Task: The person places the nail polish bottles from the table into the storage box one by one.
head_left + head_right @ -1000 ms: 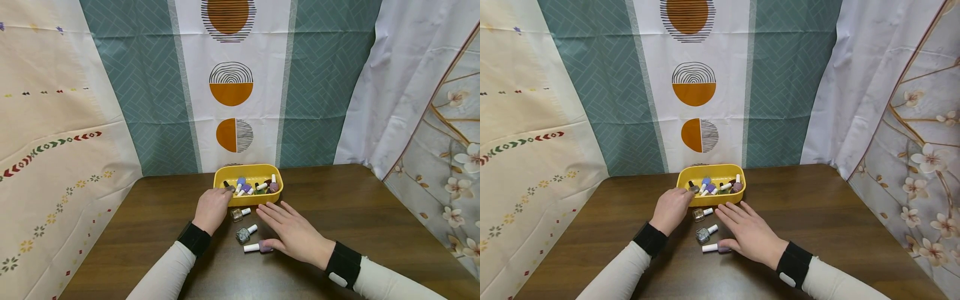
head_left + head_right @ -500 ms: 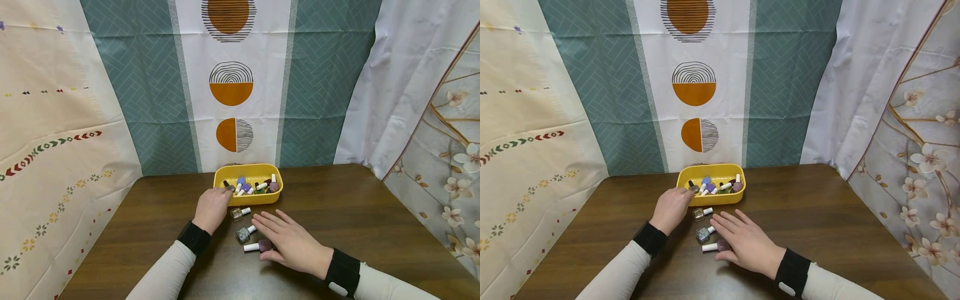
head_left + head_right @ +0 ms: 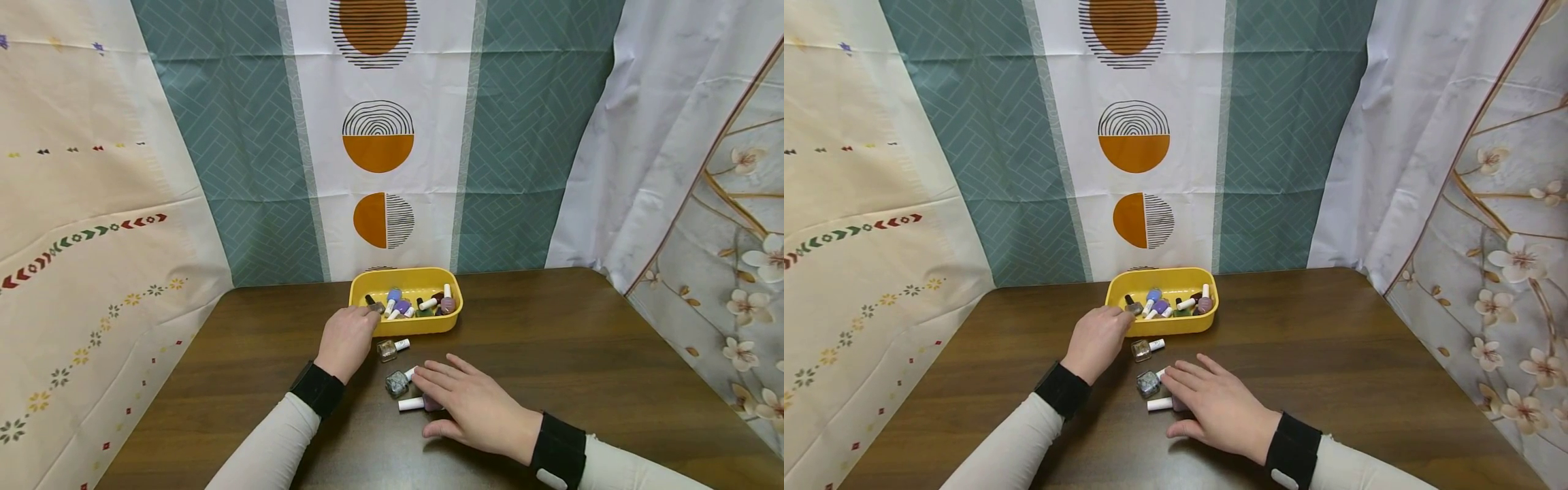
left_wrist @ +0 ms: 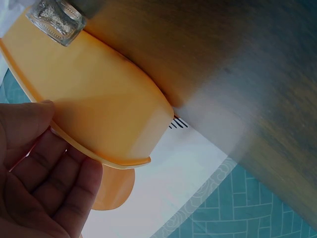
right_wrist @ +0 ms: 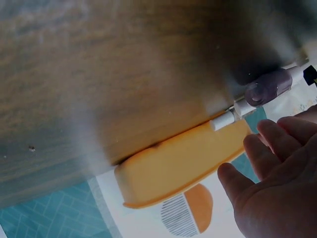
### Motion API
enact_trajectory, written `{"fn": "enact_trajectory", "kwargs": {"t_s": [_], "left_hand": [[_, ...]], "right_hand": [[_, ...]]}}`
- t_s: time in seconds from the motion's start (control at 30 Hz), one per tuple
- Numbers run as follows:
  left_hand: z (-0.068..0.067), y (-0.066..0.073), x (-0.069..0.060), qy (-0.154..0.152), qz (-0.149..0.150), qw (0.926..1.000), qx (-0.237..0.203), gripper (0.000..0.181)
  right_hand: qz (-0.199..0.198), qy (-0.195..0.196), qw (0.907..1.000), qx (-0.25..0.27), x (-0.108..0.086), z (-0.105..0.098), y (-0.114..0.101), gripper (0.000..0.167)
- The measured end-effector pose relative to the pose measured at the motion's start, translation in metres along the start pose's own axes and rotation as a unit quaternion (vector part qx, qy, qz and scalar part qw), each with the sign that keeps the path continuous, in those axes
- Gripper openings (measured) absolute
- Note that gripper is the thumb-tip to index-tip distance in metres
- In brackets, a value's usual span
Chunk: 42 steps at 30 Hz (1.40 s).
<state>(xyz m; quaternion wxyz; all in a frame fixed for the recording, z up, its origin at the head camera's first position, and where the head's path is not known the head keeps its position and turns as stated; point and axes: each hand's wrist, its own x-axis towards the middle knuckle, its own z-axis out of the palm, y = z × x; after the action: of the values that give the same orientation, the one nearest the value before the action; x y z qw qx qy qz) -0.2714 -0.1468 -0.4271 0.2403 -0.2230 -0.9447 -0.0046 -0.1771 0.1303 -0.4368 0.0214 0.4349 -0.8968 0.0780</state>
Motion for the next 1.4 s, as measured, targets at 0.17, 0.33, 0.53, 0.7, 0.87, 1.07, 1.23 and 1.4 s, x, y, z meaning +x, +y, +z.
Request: {"fn": "enact_trajectory", "kwargs": {"t_s": [0.17,0.33,0.53,0.7,0.87,1.07,1.23,1.4], "left_hand": [[0.0006,0.0002,-0.0007,0.013,0.006,0.9999,0.0,0.025],[0.0019,-0.0001,-0.0017,0.036,0.018,0.9992,0.008,0.022],[0.0011,0.0001,-0.0014,0.035,0.018,0.9992,0.008,0.022],[0.0,0.0003,-0.0006,0.025,0.014,0.9995,0.011,0.023],[-0.0008,0.0003,-0.0005,0.016,0.011,0.9998,0.011,0.024],[-0.0013,0.0004,-0.0001,0.018,0.013,0.9997,0.009,0.023],[-0.001,0.0003,0.0,0.018,0.014,0.9997,0.011,0.024],[0.0006,-0.0003,0.0002,0.018,0.014,0.9997,0.011,0.023]], "right_hand": [[-0.004,0.012,0.9999,-0.003,0.0003,0.0018,-0.0007,0.075],[-0.003,0.028,0.9996,-0.005,0.0016,0.0027,-0.0013,0.069],[0.0,0.027,0.9996,-0.012,0.0031,0.0046,-0.0007,0.064],[-0.004,0.03,0.9991,-0.028,0.0047,0.0063,-0.0004,0.06],[-0.011,0.04,0.9981,-0.045,0.0062,0.0085,0.0002,0.055],[-0.011,0.041,0.9976,-0.055,0.0065,0.0084,-0.0009,0.051],[-0.005,0.032,0.9979,-0.055,0.0073,0.0077,-0.0015,0.05],[-0.005,0.031,0.9979,-0.057,0.0084,0.0082,-0.0022,0.047]]}}
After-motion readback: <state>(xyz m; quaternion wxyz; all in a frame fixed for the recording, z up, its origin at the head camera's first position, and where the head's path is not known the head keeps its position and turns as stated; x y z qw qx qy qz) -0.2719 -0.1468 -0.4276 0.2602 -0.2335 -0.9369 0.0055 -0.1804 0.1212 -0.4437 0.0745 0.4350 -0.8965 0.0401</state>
